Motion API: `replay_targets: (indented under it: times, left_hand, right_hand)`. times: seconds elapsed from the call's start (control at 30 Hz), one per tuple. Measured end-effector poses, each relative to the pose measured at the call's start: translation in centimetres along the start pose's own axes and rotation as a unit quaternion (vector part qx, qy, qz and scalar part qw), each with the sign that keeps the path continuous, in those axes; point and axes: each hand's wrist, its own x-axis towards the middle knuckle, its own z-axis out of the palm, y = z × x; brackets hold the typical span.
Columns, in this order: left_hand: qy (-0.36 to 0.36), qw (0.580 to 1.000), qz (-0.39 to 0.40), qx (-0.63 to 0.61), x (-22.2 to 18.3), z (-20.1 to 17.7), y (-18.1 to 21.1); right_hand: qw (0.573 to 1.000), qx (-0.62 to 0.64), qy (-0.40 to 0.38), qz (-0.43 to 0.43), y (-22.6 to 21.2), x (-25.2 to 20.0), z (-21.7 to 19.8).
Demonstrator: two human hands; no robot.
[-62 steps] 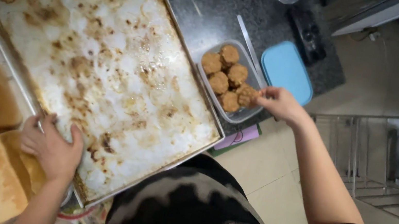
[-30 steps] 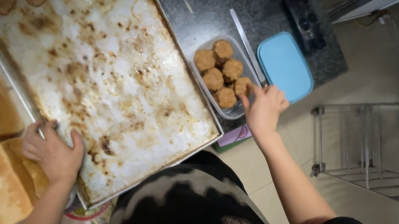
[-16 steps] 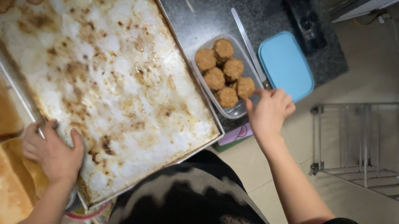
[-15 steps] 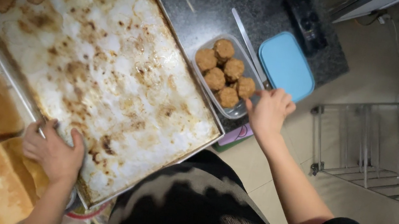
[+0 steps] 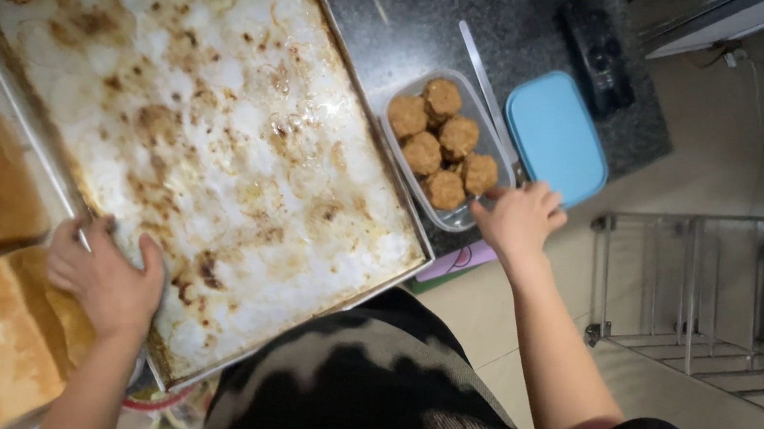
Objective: The person picks up baked items from a metal tray and places them into a small clear plastic container, then picks up items from another tray on a rack and places them onto the first tray, before finally putting a blue lid onto the plastic container.
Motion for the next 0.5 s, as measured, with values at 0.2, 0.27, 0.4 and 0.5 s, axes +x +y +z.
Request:
replay_targets:
  times: [0.2, 0.27, 0.4, 0.5]
  left_hand:
    - [-0.011, 1.0, -0.007, -0.014, 0.0, -0.2, 0.2]
    - [-0.009, 1.0, -0.005, -0.01, 0.0, -0.1, 0.2]
    - [-0.012, 1.0, -0.007, -0.008, -0.1, -0.1, 0.1]
    - [-0.007, 1.0, 0.005, -0.001, -0.2, 0.1, -0.1]
  right_hand:
    - [0.993, 0.11, 0.035, 0.02, 0.3, -0.5, 0.8]
    - [0.989, 0.134, 0.056, 0.023, 0.1, -0.8, 1.1]
    - [0.973, 0.189, 0.127, 0.024, 0.1, -1.2, 2.4]
    - [0.971, 0.188, 0.148, 0.008, 0.4, -1.2, 2.6]
